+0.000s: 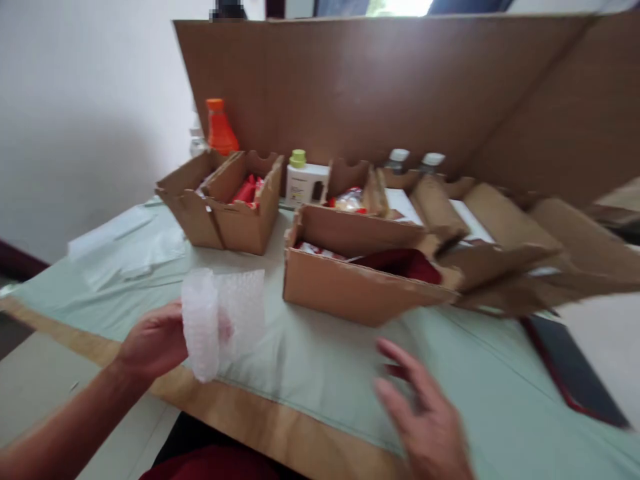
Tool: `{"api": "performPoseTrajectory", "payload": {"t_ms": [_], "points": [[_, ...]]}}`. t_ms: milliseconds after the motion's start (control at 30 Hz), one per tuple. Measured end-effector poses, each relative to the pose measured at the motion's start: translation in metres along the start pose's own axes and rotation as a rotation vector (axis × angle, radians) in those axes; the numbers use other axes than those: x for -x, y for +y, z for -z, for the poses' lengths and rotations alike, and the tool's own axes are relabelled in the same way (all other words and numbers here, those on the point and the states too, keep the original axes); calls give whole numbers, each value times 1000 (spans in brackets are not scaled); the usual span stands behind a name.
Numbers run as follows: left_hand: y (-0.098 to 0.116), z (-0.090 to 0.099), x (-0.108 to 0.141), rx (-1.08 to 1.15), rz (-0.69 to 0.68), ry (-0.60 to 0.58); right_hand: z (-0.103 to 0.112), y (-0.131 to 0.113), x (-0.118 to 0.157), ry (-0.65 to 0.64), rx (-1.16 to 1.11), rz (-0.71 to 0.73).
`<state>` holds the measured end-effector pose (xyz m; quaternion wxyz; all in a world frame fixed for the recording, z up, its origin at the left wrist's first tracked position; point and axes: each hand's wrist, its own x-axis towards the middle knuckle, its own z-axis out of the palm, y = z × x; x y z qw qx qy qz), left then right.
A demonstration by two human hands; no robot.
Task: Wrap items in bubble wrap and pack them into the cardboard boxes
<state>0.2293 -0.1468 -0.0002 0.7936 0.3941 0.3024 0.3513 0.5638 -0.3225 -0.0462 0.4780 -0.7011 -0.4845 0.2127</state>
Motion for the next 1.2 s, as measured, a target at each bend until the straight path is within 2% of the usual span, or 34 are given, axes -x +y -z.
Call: {"api": "performPoseTrajectory", "payload": {"t_ms": [67, 133, 200, 233, 267, 333, 400, 433, 500, 600, 633, 700, 733, 800, 900, 967, 1067, 1200], "points": [[-25, -29, -7, 109, 62, -127, -26, -14, 8, -187, -252, -62], [-47, -52, -17, 170, 126, -231, -50, -26, 5, -279, -544, -146], [-63, -62, -30, 144, 170, -285, -64, -33, -3, -238, -713, -219], [-67, -59, -36, 97, 165, -270, -66, -34, -7, -181, -733, -246], [-68, -53, -41, 30, 139, -220, -65, -35, -10, -120, -714, -256], [-60, -32, -44, -136, 20, -40, -59, -36, -13, -47, -589, -222], [-42, -14, -38, -342, -153, 114, -50, -43, -13, -92, -411, -111], [-30, -11, -33, -461, -240, 141, -46, -48, -13, -150, -319, -43], [-7, -19, -23, -711, -402, 88, -41, -64, -15, -268, -169, 103], [12, -55, -20, -904, -540, -126, -40, -89, -19, -320, -37, 300], [12, -66, -23, -918, -532, -216, -39, -95, -20, -299, -15, 345], [3, -78, -33, -926, -413, -377, -33, -103, -17, -223, 10, 385], [-4, -76, -39, -939, -326, -434, -29, -103, -14, -162, 9, 381], [-20, -61, -48, -989, -164, -481, -16, -101, -5, 30, -25, 299], [-34, -23, -49, -1047, 11, -448, 7, -92, 8, 416, -150, 102], [-31, 1, -42, -1008, 101, -414, 19, -83, 11, 582, -237, 14], [-16, 22, -35, -900, 175, -369, 28, -60, 10, 623, -265, -42], [5, 29, -46, -870, 139, -249, 23, -14, 8, 558, -82, -146]]}}
